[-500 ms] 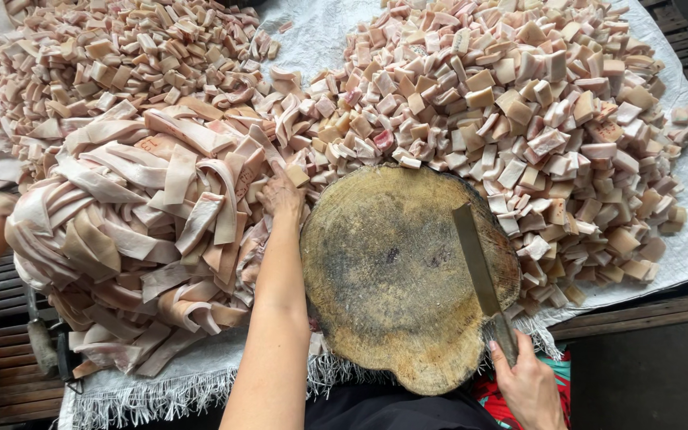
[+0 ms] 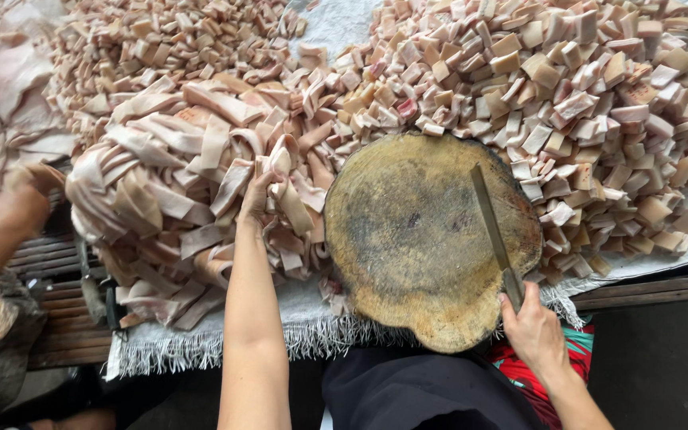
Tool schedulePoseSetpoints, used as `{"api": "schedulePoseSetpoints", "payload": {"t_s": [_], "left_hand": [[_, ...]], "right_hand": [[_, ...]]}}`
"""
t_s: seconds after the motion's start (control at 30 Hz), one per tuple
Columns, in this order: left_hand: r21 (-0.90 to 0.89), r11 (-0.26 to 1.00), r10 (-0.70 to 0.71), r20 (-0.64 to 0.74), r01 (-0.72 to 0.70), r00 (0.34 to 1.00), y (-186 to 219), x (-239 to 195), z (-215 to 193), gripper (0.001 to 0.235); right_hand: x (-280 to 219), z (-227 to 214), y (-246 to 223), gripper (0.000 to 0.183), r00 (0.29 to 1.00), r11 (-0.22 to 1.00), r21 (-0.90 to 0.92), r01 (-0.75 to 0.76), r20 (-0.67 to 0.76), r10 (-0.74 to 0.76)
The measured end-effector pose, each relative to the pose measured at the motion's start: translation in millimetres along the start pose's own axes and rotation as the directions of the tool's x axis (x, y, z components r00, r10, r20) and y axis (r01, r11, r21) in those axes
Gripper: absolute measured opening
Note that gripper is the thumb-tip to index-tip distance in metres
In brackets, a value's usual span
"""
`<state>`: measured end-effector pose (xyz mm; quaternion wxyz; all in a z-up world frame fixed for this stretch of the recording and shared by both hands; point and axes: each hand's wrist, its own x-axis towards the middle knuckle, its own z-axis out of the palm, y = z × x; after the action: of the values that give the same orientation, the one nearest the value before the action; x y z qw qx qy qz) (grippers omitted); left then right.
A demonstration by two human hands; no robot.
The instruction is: The person uses a cleaver to cut long strips of pork skin into small square pieces on a wooden cutting board while occasionally moving piles of cut pieces aside.
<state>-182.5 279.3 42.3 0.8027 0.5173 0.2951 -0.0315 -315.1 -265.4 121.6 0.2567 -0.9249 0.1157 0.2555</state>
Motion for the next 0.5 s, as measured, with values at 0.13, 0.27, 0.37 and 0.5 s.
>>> {"api": "schedulePoseSetpoints", "payload": {"t_s": [0.13, 0.27, 0.37, 0.5], "left_hand": [[0.175, 0.980, 0.092, 0.029, -0.096, 0.995, 37, -76, 30, 0.050], [0.327, 0.884, 0.259, 0.252, -0.334, 0.932, 64, -133, 64, 0.059], [0.328, 0.858, 0.285, 0.336, -0.395, 0.898, 58, -165, 101, 0.068], [0.667, 0.665, 0.168, 0.305, -0.336, 0.937, -6, -142, 152, 0.059]], "right_hand": [[-2, 4, 6, 0.045, 0.981, 0.991, -0.004, 0.136, -0.139, -0.136], [-1, 15, 11, 0.047, 0.967, 0.982, -0.037, 0.186, -0.173, -0.190], [-5, 13, 11, 0.047, 0.957, 0.976, -0.043, 0.215, -0.191, -0.219], [-12, -15, 4, 0.045, 0.995, 0.996, 0.041, 0.077, -0.059, -0.075]]}}
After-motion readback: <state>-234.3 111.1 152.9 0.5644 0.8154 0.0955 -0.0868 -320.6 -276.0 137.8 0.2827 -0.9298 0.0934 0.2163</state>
